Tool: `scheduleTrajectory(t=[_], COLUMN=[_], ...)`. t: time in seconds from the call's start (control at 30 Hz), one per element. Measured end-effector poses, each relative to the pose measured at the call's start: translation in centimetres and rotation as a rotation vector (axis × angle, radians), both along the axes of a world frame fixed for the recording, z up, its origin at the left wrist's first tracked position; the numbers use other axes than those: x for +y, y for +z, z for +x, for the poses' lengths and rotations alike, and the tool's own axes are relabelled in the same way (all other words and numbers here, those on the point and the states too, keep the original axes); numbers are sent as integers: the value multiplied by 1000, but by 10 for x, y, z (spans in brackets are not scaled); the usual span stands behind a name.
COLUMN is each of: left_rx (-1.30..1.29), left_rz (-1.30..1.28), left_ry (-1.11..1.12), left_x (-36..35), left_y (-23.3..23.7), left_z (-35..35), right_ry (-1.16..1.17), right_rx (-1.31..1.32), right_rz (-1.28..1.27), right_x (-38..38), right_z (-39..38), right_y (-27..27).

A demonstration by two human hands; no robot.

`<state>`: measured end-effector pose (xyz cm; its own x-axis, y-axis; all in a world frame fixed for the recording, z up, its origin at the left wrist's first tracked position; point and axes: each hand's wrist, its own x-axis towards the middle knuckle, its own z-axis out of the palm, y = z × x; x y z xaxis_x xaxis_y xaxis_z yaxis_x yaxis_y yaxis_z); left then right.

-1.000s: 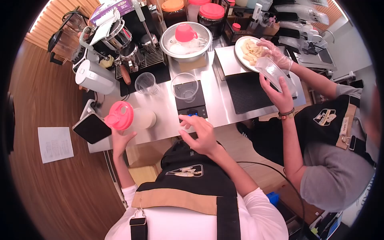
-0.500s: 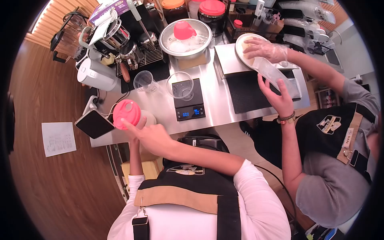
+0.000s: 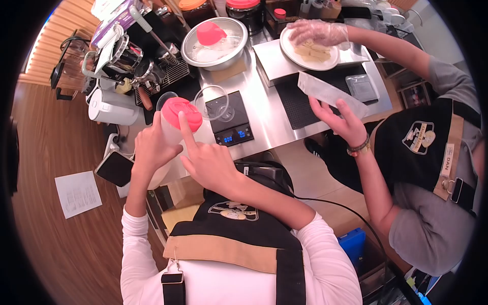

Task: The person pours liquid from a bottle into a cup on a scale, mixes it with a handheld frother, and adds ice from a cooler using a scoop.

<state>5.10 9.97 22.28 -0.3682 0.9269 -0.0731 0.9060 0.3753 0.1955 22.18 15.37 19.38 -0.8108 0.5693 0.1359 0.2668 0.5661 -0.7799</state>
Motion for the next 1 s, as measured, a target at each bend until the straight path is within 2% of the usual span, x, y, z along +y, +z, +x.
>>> scheduleTrajectory(t=[0.23,1.0], left_rx=[75,118], left_rz=[-184,-231], left_ry=[-100,-102], left_x=[20,25], left_y=[13,7], left_z=[0,3], right_ry=[-25,-57], right_rx=[15,102], right_rz=[-97,-47], right_x=[-2,-9], right_z=[-1,-2], right_y=[-12,-26])
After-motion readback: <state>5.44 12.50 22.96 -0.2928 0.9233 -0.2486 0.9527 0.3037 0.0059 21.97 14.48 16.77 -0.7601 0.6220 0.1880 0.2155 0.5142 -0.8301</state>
